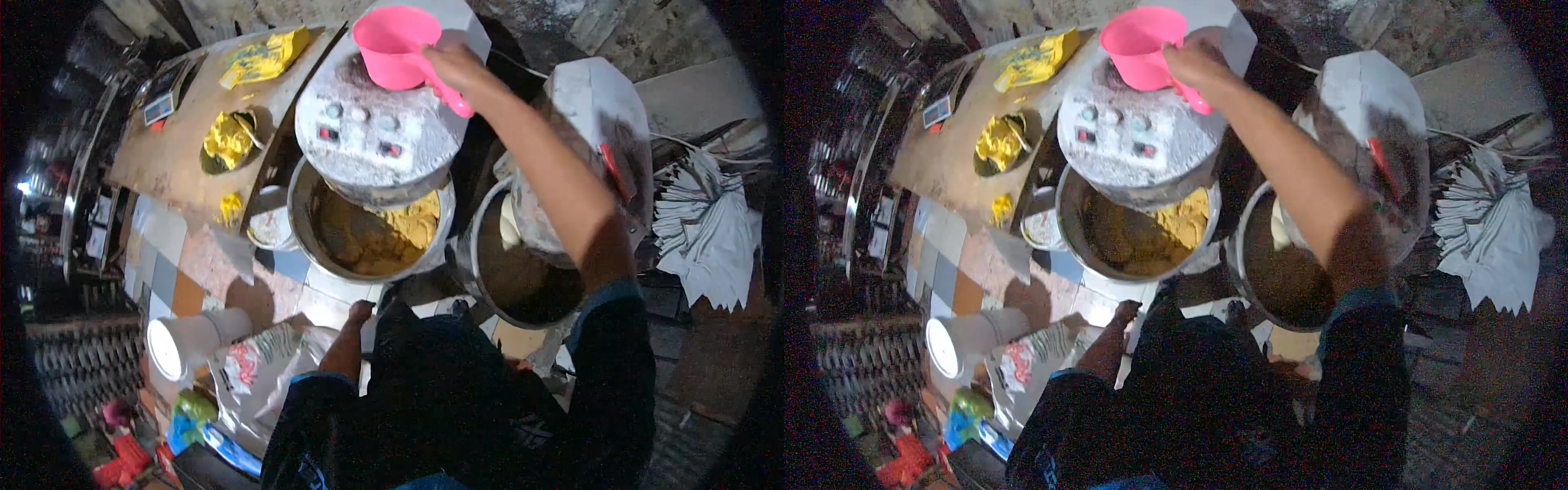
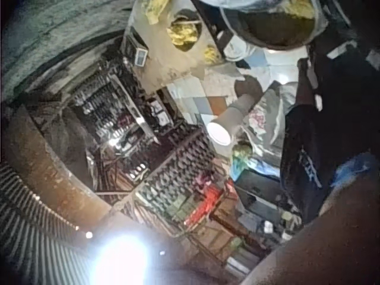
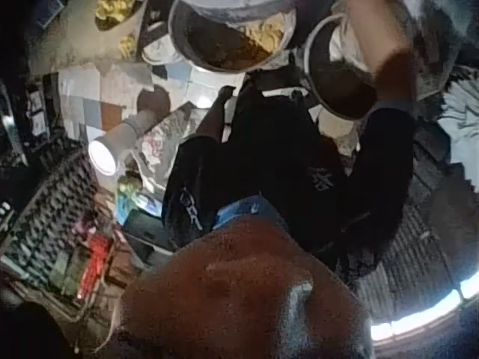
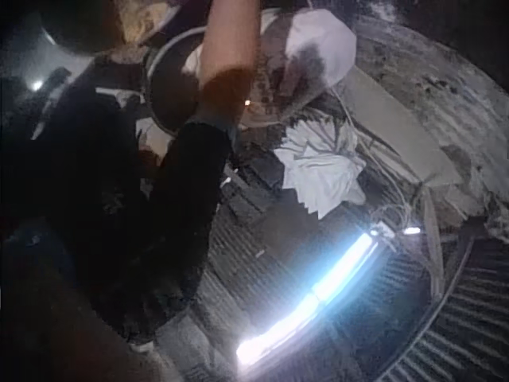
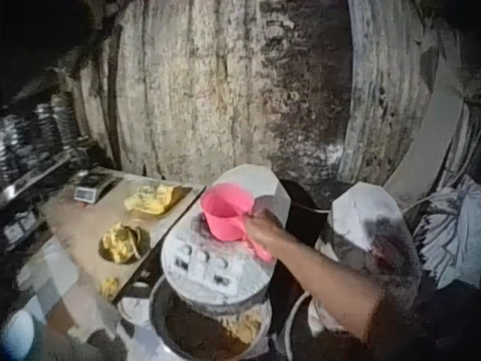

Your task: The person pours liquid into a dough mixer using a scoop, then moves to a workbench to fill dough balls with chocolate paste by hand, seals them, places them onto baking trays, and stacks the filled tray onto a rack.

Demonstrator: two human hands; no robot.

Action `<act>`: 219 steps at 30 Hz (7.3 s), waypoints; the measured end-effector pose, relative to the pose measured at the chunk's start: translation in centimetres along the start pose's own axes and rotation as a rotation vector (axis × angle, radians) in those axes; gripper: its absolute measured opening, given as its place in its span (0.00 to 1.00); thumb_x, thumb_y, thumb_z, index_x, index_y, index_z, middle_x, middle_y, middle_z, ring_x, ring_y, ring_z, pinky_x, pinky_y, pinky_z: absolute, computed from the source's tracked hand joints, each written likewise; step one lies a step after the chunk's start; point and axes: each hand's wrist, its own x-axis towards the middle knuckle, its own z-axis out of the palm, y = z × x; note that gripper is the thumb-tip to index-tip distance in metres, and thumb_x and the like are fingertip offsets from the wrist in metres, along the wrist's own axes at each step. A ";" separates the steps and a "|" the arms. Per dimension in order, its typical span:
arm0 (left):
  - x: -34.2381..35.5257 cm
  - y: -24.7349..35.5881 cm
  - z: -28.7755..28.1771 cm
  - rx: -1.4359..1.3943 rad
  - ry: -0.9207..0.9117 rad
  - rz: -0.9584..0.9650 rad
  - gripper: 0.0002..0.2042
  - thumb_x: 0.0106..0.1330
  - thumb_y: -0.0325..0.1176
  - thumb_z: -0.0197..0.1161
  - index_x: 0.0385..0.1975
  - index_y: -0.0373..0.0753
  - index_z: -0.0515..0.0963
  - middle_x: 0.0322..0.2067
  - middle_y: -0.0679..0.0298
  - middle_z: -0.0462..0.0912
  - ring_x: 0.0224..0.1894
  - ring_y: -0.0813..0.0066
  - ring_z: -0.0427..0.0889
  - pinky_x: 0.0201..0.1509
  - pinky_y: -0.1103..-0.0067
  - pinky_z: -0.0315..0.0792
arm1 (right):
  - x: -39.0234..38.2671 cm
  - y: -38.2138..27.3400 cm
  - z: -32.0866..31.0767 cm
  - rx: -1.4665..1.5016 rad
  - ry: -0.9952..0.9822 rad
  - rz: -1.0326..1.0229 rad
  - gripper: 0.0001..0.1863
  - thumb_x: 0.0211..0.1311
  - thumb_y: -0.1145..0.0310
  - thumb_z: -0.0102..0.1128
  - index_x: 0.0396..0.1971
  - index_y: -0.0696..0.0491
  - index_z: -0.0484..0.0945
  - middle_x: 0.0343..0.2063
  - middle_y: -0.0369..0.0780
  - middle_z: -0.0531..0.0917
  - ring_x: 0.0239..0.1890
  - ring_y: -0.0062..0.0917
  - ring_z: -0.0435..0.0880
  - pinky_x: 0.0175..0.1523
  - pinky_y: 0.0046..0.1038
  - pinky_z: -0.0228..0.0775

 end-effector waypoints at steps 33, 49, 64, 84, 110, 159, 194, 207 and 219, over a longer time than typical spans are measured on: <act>-8.1 11.5 17.3 -0.033 0.110 0.315 0.13 0.60 0.28 0.59 0.44 0.36 0.69 0.32 0.58 0.80 0.24 0.78 0.75 0.23 0.81 0.72 | -40.7 37.6 -12.0 0.031 -0.060 -0.031 0.19 0.66 0.59 0.42 0.30 0.60 0.76 0.20 0.52 0.77 0.25 0.43 0.78 0.34 0.39 0.67; -11.9 16.5 15.2 -0.265 0.020 -0.351 0.12 0.57 0.45 0.62 0.37 0.48 0.79 0.28 0.59 0.83 0.24 0.70 0.81 0.29 0.74 0.75 | -40.5 43.8 -10.8 -0.468 0.129 -0.552 0.12 0.61 0.70 0.49 0.41 0.59 0.74 0.33 0.52 0.79 0.31 0.44 0.77 0.34 0.39 0.68; -10.5 14.6 15.8 -0.254 0.052 -0.275 0.13 0.55 0.43 0.62 0.36 0.43 0.80 0.23 0.56 0.82 0.25 0.66 0.81 0.29 0.70 0.74 | -38.4 47.2 -9.1 -0.403 0.181 -0.639 0.15 0.51 0.74 0.52 0.40 0.59 0.73 0.22 0.46 0.73 0.24 0.39 0.72 0.27 0.39 0.64; -9.7 12.9 15.8 -0.110 0.081 -0.101 0.14 0.57 0.43 0.58 0.39 0.46 0.80 0.24 0.60 0.82 0.29 0.67 0.82 0.34 0.70 0.74 | -37.3 45.3 -9.1 0.218 -0.232 0.314 0.19 0.67 0.57 0.42 0.23 0.54 0.75 0.10 0.36 0.71 0.15 0.20 0.71 0.23 0.27 0.63; -9.5 14.3 15.7 0.003 -0.002 0.041 0.18 0.54 0.46 0.61 0.36 0.39 0.82 0.32 0.59 0.84 0.35 0.70 0.82 0.40 0.74 0.73 | -37.3 44.8 -9.8 0.208 -0.451 0.382 0.15 0.63 0.65 0.43 0.43 0.55 0.72 0.25 0.51 0.77 0.28 0.45 0.76 0.31 0.43 0.67; -9.4 14.7 15.9 -0.064 0.008 -0.393 0.24 0.57 0.54 0.55 0.42 0.40 0.80 0.34 0.54 0.83 0.38 0.61 0.81 0.45 0.69 0.72 | -38.0 44.2 -8.7 0.154 -0.216 0.002 0.25 0.67 0.52 0.40 0.18 0.55 0.72 0.10 0.31 0.68 0.13 0.15 0.65 0.19 0.23 0.55; -8.2 12.1 16.6 0.275 0.061 0.006 0.23 0.57 0.53 0.55 0.47 0.45 0.76 0.36 0.51 0.82 0.38 0.56 0.81 0.41 0.67 0.73 | -37.2 41.2 -10.5 0.264 -0.375 0.111 0.21 0.68 0.57 0.40 0.24 0.56 0.74 0.12 0.31 0.68 0.15 0.15 0.65 0.22 0.23 0.58; -8.1 12.6 17.3 0.087 0.074 -0.020 0.26 0.58 0.55 0.54 0.47 0.41 0.74 0.37 0.49 0.81 0.42 0.53 0.80 0.42 0.66 0.73 | -37.4 41.3 -9.9 0.183 -0.279 -0.084 0.21 0.68 0.57 0.41 0.23 0.57 0.73 0.14 0.35 0.72 0.17 0.18 0.69 0.23 0.24 0.60; -8.9 14.5 16.8 0.072 0.027 -0.029 0.24 0.58 0.54 0.55 0.47 0.41 0.75 0.38 0.51 0.81 0.41 0.56 0.80 0.43 0.67 0.73 | -37.6 42.7 -8.9 0.310 -0.308 0.043 0.19 0.68 0.57 0.40 0.35 0.54 0.77 0.14 0.33 0.71 0.15 0.15 0.66 0.21 0.22 0.58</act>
